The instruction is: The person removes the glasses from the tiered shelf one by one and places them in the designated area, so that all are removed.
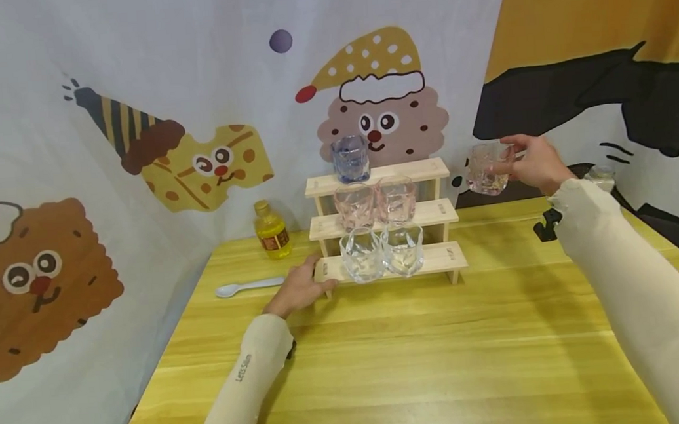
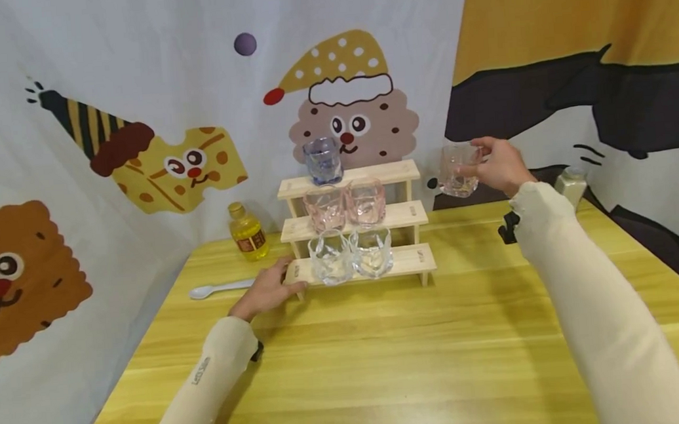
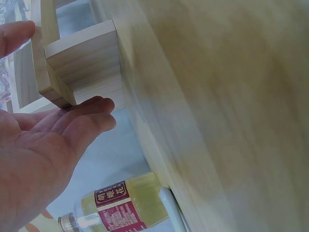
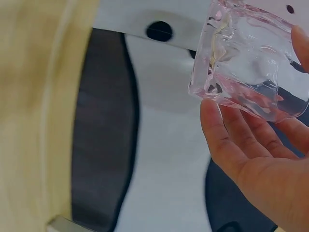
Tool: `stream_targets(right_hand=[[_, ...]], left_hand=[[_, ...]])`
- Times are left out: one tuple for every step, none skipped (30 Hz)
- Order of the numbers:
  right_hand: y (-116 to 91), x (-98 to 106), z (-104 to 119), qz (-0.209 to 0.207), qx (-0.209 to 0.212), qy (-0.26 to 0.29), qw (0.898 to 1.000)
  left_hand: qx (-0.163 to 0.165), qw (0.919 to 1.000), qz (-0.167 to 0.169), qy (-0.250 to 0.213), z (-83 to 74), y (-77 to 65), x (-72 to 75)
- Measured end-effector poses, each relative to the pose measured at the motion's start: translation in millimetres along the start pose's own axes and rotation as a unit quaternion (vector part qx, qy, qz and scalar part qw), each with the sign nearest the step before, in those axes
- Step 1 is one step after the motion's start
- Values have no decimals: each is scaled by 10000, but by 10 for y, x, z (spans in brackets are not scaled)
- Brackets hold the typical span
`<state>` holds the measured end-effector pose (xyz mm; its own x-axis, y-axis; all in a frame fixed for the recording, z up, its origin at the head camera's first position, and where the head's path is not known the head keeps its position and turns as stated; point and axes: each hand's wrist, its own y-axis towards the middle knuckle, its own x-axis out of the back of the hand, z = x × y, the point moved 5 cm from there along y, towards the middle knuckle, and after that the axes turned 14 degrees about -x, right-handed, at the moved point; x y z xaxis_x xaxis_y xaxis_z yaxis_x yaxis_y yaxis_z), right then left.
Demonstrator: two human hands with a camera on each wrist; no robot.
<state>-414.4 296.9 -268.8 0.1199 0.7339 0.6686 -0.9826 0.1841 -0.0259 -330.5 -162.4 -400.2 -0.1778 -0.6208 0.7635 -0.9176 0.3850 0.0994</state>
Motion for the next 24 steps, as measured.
stream_targets(right_hand=[[-4,-38,-49,51,21,-3,10000],[-6,-78,-102,112,34,-24,9999],[-8,-118,-152,147,36,-29,9999],[-5,-159,-204,198,43,-33,9998],[-8,-202,-248,262,54,-31,9996],[-11,-245,-292,315,64,-41,9995],[-14,-286,-335,357,97,-62,9993],[-19,-325,-373,398,104,-92,9991],[-30,-361,-408,449,107,-110,9989],[-43,-396,-448,532,115,-128,9984],[-59,-432,-483,604,127,-163,9980],[-73,-464,-521,678,147,-209,9974],[-82,-496,-559,764,166,-249,9966],[-92,-530,-590,857,188,-275,9958],[-97,-562,-621,967,229,-288,9946],[-98,-592,-650,1065,282,-307,9934],[-101,-620,-672,1150,348,-323,9922],[-103,-645,-692,1239,399,-300,9910],[-102,-671,-709,1317,453,-271,9899],[-104,-695,-721,1400,508,-228,9886],[-106,-716,-734,1481,556,-192,9872],[-108,-736,-744,1545,589,-172,9861],[-111,-756,-753,1603,605,-141,9851],[-111,-773,-763,1657,614,-114,9842]], left_hand=[[-12,10000,2,13,6,2,-7],[1,10000,5,19,13,4,-13],[8,10000,14,35,17,4,-18],[14,10000,21,36,22,5,-21],[20,10000,22,24,24,5,-22],[26,10000,25,37,27,7,-23],[29,10000,14,35,27,6,-22],[55,10000,19,18,24,1,-17],[62,10000,19,12,22,-2,-11],[59,10000,17,7,16,-1,-11],[55,10000,20,15,13,1,-11],[38,10000,24,22,10,4,-12],[27,10000,30,12,9,6,-14],[12,10000,34,11,10,8,-16],[-7,10000,31,15,11,11,-17],[-19,10000,30,20,11,12,-18],[-25,10000,33,8,14,13,-19],[-38,10000,29,-6,15,13,-19],[-50,10000,24,-16,19,14,-19],[-55,10000,11,-20,19,12,-16],[-55,10000,0,-36,18,9,-13],[-56,10000,-2,-51,15,5,-11],[-60,10000,-3,-69,19,3,-11],[-65,9999,-10,-77,21,3,-11]])
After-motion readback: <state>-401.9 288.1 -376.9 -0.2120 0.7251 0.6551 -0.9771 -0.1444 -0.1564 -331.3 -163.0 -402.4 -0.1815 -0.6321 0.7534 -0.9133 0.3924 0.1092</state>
